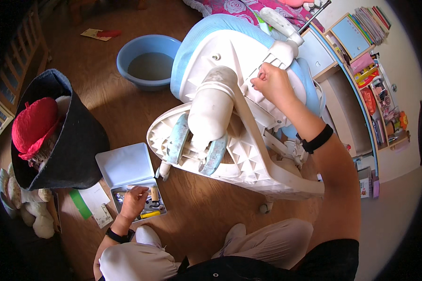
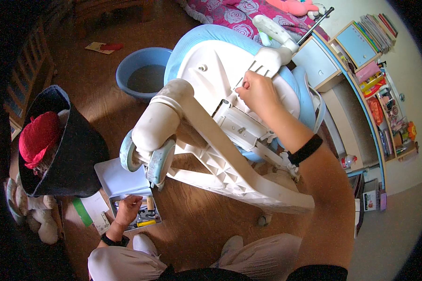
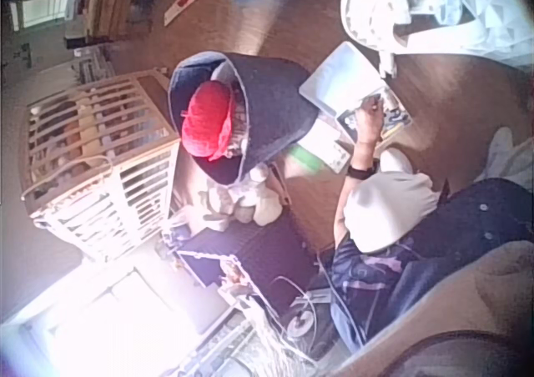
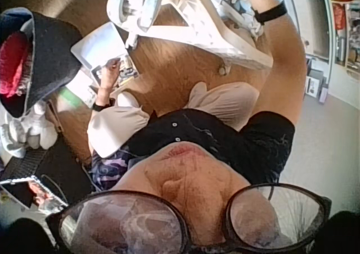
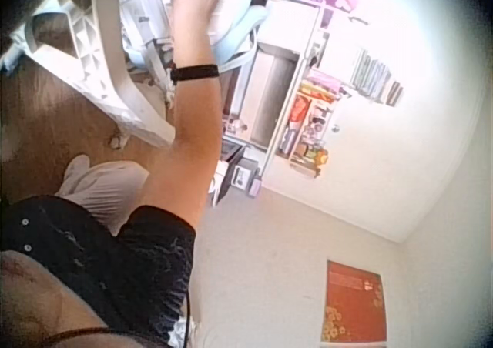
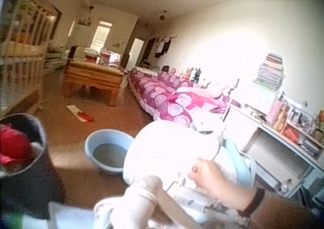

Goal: The person opens a plastic toolkit, selects a screw and a screwdriver, and inserts the screw into the frame of a high chair before tightening it.

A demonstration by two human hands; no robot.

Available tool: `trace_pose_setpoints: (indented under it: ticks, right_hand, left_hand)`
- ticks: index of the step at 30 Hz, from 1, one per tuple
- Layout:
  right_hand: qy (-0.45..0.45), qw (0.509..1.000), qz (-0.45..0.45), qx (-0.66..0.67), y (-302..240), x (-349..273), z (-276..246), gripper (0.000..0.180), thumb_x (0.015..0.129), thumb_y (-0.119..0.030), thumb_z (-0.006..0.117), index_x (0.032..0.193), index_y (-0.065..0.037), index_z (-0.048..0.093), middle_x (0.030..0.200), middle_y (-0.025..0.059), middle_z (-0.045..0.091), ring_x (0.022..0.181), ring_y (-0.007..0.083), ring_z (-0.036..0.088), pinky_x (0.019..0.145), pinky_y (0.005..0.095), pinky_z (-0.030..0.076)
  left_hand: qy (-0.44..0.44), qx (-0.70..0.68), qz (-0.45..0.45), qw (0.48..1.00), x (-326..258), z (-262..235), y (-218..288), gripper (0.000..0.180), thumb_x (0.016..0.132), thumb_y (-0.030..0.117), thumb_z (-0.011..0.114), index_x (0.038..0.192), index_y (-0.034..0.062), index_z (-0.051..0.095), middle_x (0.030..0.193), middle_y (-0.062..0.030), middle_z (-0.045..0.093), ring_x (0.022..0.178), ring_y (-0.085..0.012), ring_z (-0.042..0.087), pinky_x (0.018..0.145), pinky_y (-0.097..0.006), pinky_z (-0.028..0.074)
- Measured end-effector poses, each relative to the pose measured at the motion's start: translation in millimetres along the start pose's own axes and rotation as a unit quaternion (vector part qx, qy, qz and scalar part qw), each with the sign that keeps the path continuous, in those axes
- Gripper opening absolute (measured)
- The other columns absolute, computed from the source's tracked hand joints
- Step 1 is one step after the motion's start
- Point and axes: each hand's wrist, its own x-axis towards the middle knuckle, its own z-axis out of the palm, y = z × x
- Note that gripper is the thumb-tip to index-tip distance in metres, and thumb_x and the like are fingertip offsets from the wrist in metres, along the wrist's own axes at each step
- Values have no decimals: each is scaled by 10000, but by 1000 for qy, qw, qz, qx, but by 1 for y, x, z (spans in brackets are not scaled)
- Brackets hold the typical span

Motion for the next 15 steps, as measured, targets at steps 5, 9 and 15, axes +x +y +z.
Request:
trace_pose_setpoints:
  ticks: [5, 9, 15]
  right_hand:
    - [-55, 997, 26, 37, 1, 3, -6, 197, 767, -30, 698, 721, -5, 508, 612, 72, 608, 575, 94, 618, 503, 232, 465]
    - [-59, 990, 63, 111, 9, -7, -6, 185, 800, -20, 675, 743, -7, 500, 666, 59, 618, 616, 89, 625, 526, 207, 477]
    - [-29, 980, 79, 183, 19, -14, -3, 166, 806, -15, 670, 748, 0, 514, 697, 76, 634, 642, 99, 639, 551, 220, 502]
  left_hand:
    - [6, -2, 0, 1000, -2, 1, -8, 124, 827, 36, 601, 929, -17, 648, 863, -169, 651, 701, -274, 658, 615, -322, 538]
    - [6, -4, -4, 1000, -5, -1, -11, 122, 831, 44, 599, 928, -11, 650, 867, -172, 653, 691, -278, 654, 615, -325, 535]
    - [13, -2, 9, 1000, -2, -2, -8, 129, 830, 47, 603, 934, -17, 645, 866, -178, 653, 688, -278, 659, 612, -323, 539]
